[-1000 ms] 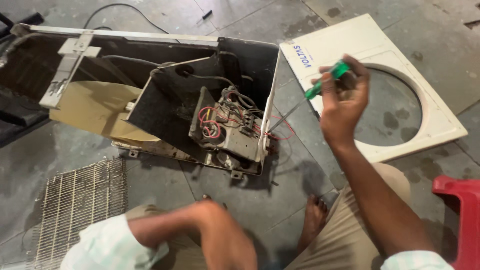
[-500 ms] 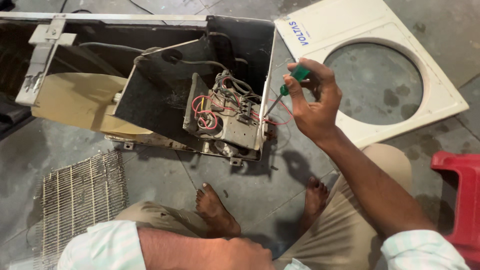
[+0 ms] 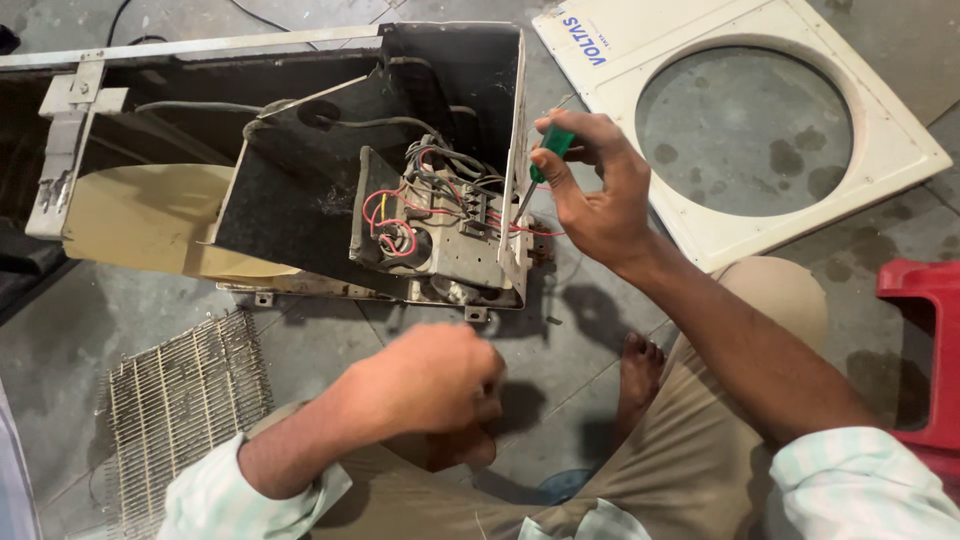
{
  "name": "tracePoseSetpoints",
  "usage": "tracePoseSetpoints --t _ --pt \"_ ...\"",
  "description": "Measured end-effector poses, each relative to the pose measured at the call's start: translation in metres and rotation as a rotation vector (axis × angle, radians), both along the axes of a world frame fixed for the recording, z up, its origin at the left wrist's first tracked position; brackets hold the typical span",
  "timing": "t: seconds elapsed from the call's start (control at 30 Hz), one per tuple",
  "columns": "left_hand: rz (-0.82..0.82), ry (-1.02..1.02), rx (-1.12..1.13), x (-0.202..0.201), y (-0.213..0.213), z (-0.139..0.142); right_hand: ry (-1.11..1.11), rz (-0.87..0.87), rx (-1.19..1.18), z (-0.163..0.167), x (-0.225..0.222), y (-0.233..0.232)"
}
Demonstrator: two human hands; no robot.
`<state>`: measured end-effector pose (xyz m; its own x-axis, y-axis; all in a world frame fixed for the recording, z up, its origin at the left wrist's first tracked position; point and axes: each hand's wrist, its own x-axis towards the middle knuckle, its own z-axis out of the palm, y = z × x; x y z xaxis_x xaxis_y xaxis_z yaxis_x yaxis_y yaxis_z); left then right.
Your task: The person sits on the floor beside a disassembled window air conditioner, removes screws from the cabinet with a screwdriver, and works on the internal wiring and control panel, at one point pulling out and handling a red wire.
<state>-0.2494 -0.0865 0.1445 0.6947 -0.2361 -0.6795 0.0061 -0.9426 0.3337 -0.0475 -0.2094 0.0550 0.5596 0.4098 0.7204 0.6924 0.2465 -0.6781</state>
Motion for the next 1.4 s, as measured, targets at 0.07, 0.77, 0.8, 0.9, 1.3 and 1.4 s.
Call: tracePoseSetpoints --t 0.07,0.77,0.8,0.9,1.3,1.4 --pt "0.091 -0.291 0.128 0.008 0.009 -0.002 -0.064 -0.012 -0.013 0.001 0.0 0.0" --pt "0.181 -0.923 -0.026 0.036 0.027 -0.041 -0.262 -0.044 -0.095 0.017 0.001 -0.007" --pt "0.094 -0.984 0.026 0.04 0.029 -0.041 -0.259 -0.042 -0.105 0.02 0.0 -0.007" --pt "-0.018 -1.108 0.161 0.051 0.033 -0.047 -0.218 -0.01 -0.101 0.025 -0.005 -0.005" --pt "-0.181 -1.111 0.335 0.116 0.053 -0.114 0.491 0.504 0.249 0.005 -0.013 0.026" --pt "-0.167 -1.032 0.276 0.122 0.058 -0.112 0.533 0.547 0.247 -0.003 -0.004 0.031"
